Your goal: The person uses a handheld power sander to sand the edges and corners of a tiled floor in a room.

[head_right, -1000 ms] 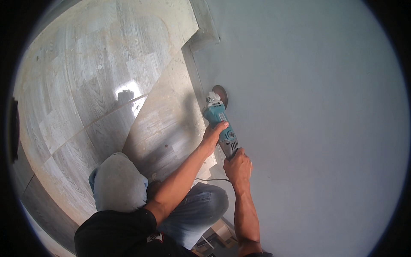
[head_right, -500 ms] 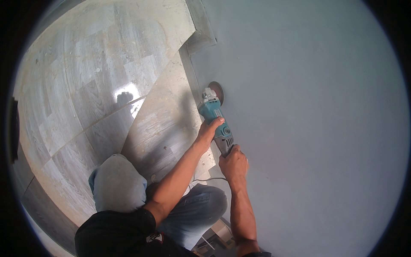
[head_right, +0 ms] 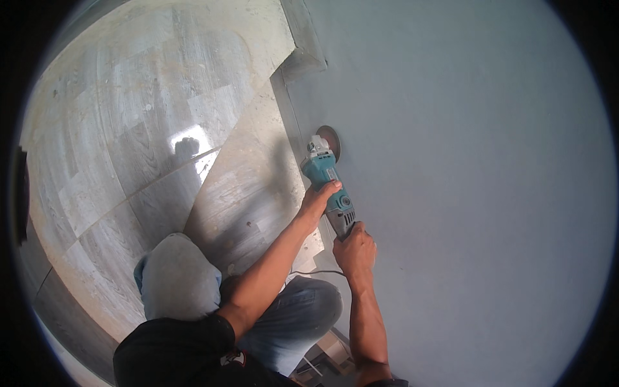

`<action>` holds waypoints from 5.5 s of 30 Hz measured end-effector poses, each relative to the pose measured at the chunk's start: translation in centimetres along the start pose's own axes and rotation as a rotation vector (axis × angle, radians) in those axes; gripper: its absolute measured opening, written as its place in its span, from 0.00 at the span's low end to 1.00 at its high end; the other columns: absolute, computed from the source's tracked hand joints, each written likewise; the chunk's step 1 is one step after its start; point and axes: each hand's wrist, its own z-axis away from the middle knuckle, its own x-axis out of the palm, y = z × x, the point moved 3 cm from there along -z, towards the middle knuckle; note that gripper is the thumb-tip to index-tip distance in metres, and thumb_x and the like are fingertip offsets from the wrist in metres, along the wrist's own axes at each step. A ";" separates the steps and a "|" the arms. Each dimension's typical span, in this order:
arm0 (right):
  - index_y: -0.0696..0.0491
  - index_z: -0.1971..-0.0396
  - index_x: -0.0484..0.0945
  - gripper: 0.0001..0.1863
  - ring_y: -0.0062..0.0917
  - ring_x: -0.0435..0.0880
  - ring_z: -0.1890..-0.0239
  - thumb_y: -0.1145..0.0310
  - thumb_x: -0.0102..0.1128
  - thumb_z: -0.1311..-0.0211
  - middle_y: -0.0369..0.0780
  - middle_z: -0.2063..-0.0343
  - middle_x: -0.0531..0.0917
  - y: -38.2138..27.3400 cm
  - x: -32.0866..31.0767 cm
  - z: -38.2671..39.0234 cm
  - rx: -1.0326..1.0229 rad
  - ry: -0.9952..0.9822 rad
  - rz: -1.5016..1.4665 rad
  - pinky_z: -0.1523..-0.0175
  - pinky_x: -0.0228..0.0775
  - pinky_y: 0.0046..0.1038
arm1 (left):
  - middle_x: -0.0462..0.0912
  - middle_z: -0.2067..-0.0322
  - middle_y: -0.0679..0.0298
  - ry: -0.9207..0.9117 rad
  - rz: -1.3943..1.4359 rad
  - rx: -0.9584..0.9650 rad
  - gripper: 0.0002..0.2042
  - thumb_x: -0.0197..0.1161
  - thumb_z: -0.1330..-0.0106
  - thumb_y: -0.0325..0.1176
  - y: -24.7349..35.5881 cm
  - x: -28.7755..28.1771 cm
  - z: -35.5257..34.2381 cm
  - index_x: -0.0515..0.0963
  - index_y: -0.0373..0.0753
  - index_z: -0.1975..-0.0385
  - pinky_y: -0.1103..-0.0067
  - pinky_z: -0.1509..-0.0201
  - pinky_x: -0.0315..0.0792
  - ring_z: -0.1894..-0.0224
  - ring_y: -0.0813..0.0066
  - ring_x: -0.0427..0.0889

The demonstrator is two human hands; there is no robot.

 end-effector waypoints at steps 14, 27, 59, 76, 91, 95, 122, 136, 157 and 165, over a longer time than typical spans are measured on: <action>0.61 0.66 0.73 0.13 0.53 0.84 0.65 0.71 0.61 0.51 0.56 0.69 0.84 0.2 -0.3 -0.6 0.030 -0.026 0.039 0.57 0.75 0.49 | 0.76 0.60 0.67 -0.011 0.132 -0.004 0.25 0.70 0.44 0.50 -1.3 0.1 -0.7 0.74 0.40 0.55 0.74 0.43 0.64 0.54 0.75 0.74; 0.62 0.67 0.73 0.13 0.53 0.84 0.65 0.72 0.60 0.51 0.56 0.70 0.84 -0.5 -0.5 -0.3 0.037 -0.002 0.033 0.58 0.75 0.49 | 0.75 0.59 0.66 -0.020 0.133 -0.015 0.26 0.69 0.44 0.49 -0.6 0.3 -0.5 0.72 0.39 0.51 0.74 0.45 0.66 0.54 0.75 0.74; 0.62 0.68 0.73 0.15 0.53 0.84 0.67 0.68 0.63 0.51 0.57 0.72 0.83 -0.7 -1.4 0.0 0.049 0.034 0.002 0.59 0.75 0.48 | 0.78 0.57 0.62 -0.014 -0.015 0.030 0.30 0.70 0.47 0.50 2.6 1.4 0.5 0.73 0.36 0.50 0.71 0.42 0.66 0.51 0.70 0.76; 0.62 0.68 0.73 0.17 0.55 0.83 0.67 0.65 0.67 0.51 0.57 0.73 0.83 0.2 -1.2 -0.4 0.018 0.041 -0.012 0.60 0.75 0.48 | 0.78 0.59 0.63 0.001 0.005 0.043 0.28 0.69 0.46 0.51 1.3 1.5 0.0 0.74 0.37 0.52 0.71 0.42 0.65 0.52 0.71 0.76; 0.61 0.69 0.73 0.16 0.54 0.83 0.68 0.66 0.66 0.51 0.57 0.74 0.83 -0.1 -1.5 -0.1 0.043 0.086 0.027 0.61 0.75 0.47 | 0.76 0.55 0.62 -0.056 0.012 0.018 0.29 0.69 0.47 0.51 2.2 2.1 0.4 0.73 0.38 0.51 0.70 0.40 0.64 0.50 0.70 0.74; 0.61 0.69 0.73 0.16 0.53 0.83 0.68 0.66 0.66 0.51 0.56 0.74 0.83 0.2 -1.1 -0.5 0.006 0.082 0.015 0.61 0.75 0.47 | 0.77 0.57 0.63 -0.021 -0.015 0.020 0.28 0.69 0.47 0.51 1.6 1.7 -0.3 0.73 0.38 0.52 0.71 0.41 0.65 0.51 0.71 0.75; 0.62 0.67 0.73 0.14 0.53 0.84 0.67 0.70 0.62 0.52 0.57 0.72 0.84 -0.3 -1.7 -0.3 0.045 0.007 -0.003 0.59 0.76 0.48 | 0.76 0.55 0.61 0.004 -0.027 0.020 0.30 0.69 0.47 0.51 2.0 1.9 0.5 0.72 0.37 0.50 0.71 0.39 0.64 0.49 0.69 0.74; 0.63 0.68 0.73 0.14 0.54 0.84 0.67 0.70 0.63 0.53 0.58 0.72 0.83 -0.8 -1.8 -0.2 0.050 0.048 -0.038 0.59 0.75 0.48 | 0.77 0.55 0.60 -0.046 -0.061 0.034 0.31 0.69 0.46 0.51 3.4 2.3 0.7 0.72 0.35 0.49 0.71 0.40 0.64 0.49 0.69 0.75; 0.62 0.69 0.72 0.16 0.57 0.82 0.69 0.67 0.66 0.51 0.59 0.75 0.82 1.3 -0.4 -1.4 0.002 0.029 -0.024 0.62 0.74 0.50 | 0.78 0.58 0.61 0.039 -0.039 0.038 0.31 0.69 0.46 0.50 1.9 2.2 -0.2 0.72 0.34 0.49 0.70 0.42 0.67 0.52 0.69 0.77; 0.62 0.67 0.72 0.16 0.55 0.83 0.68 0.69 0.64 0.52 0.58 0.73 0.83 -0.3 -1.5 -0.8 0.022 0.050 -0.038 0.59 0.76 0.48 | 0.77 0.55 0.59 0.003 -0.082 0.068 0.31 0.69 0.46 0.50 3.4 2.2 0.3 0.71 0.34 0.49 0.69 0.42 0.67 0.50 0.68 0.76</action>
